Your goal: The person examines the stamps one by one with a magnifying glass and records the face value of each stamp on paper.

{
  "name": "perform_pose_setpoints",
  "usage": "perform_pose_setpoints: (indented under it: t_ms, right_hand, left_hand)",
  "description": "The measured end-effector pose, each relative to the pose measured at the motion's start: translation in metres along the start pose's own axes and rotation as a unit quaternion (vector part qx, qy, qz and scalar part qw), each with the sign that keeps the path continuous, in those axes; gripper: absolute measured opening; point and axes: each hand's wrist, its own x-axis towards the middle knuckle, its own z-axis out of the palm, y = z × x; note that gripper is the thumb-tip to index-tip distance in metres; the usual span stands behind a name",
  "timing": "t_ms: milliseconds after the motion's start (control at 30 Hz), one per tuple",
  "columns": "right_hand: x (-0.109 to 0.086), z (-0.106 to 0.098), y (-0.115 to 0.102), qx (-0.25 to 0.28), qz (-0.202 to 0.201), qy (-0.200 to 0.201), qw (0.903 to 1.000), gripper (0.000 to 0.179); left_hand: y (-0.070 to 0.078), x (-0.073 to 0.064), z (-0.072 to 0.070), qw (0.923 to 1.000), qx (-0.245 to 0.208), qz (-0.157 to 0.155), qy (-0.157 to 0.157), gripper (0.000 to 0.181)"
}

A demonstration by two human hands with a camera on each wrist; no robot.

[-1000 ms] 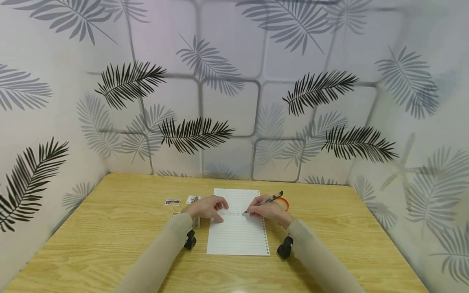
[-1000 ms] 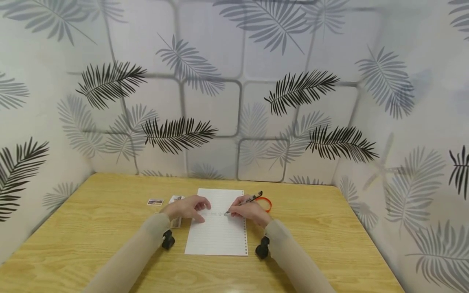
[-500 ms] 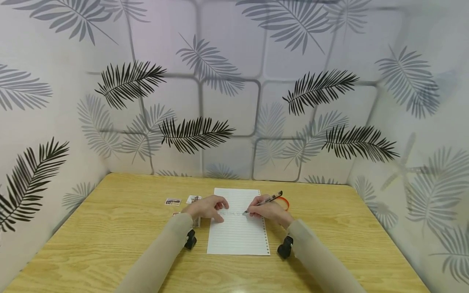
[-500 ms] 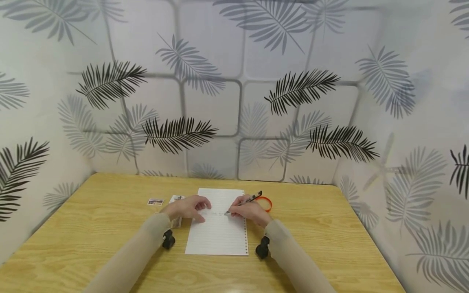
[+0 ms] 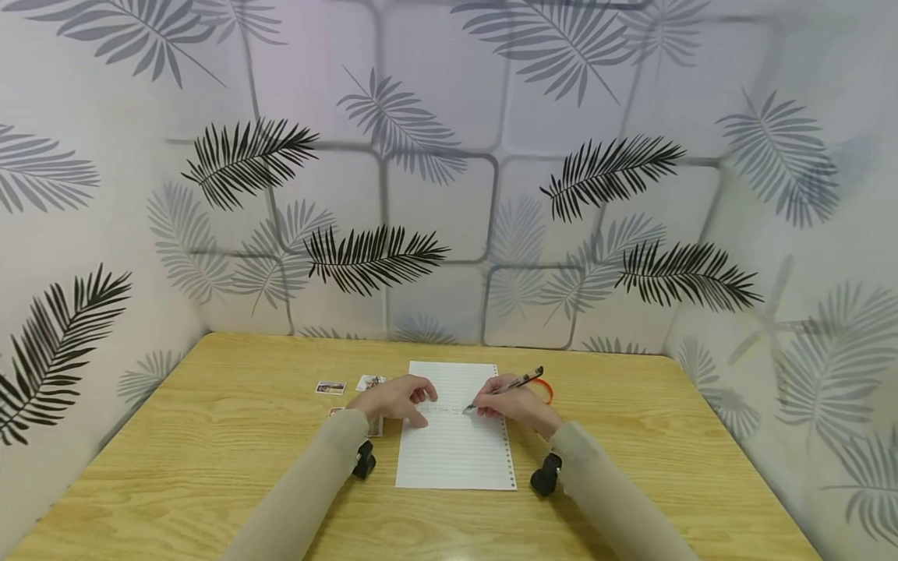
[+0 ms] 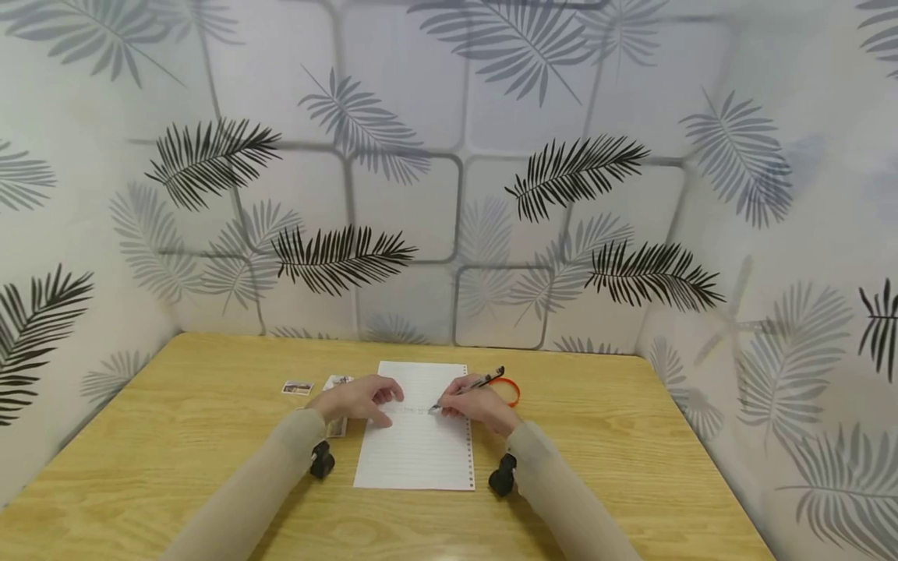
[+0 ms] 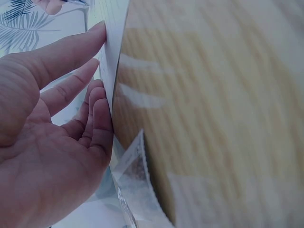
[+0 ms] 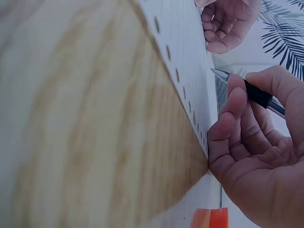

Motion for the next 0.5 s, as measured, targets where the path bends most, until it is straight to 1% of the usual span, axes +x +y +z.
perform_pose_setpoints:
  t_ms: [133,233,367,500]
  right_hand:
    - [0.0006,-0.0022,0.0025,0.017,0.015,0.015,0.9996,0.017]
    - [0.0004,-0.0035,0.0038,0.046,0.028,0.019,0.9984,0.016]
    - [-0.0005,-0.0048,0.004,0.079,0.034,0.011,0.9962,0.022]
    - [-0.0022,-0.0055,0.0015,0.086,0.029,-0.006,0.9959,0.029]
  left_hand:
    - [0.0004,-0.0001,0.0001,1.0,-0.005,0.0,-0.003,0.036]
    - [0.0005,-0.0006,0.0,0.9999,-0.013,-0.001,-0.007,0.036]
    - [0.0002,-0.0003,-0.0003,0.9998,-0.019,-0.002,-0.007,0.036]
    - [-0.0002,0.0008,-0.0007,0.9998,-0.018,-0.002,-0.006,0.037]
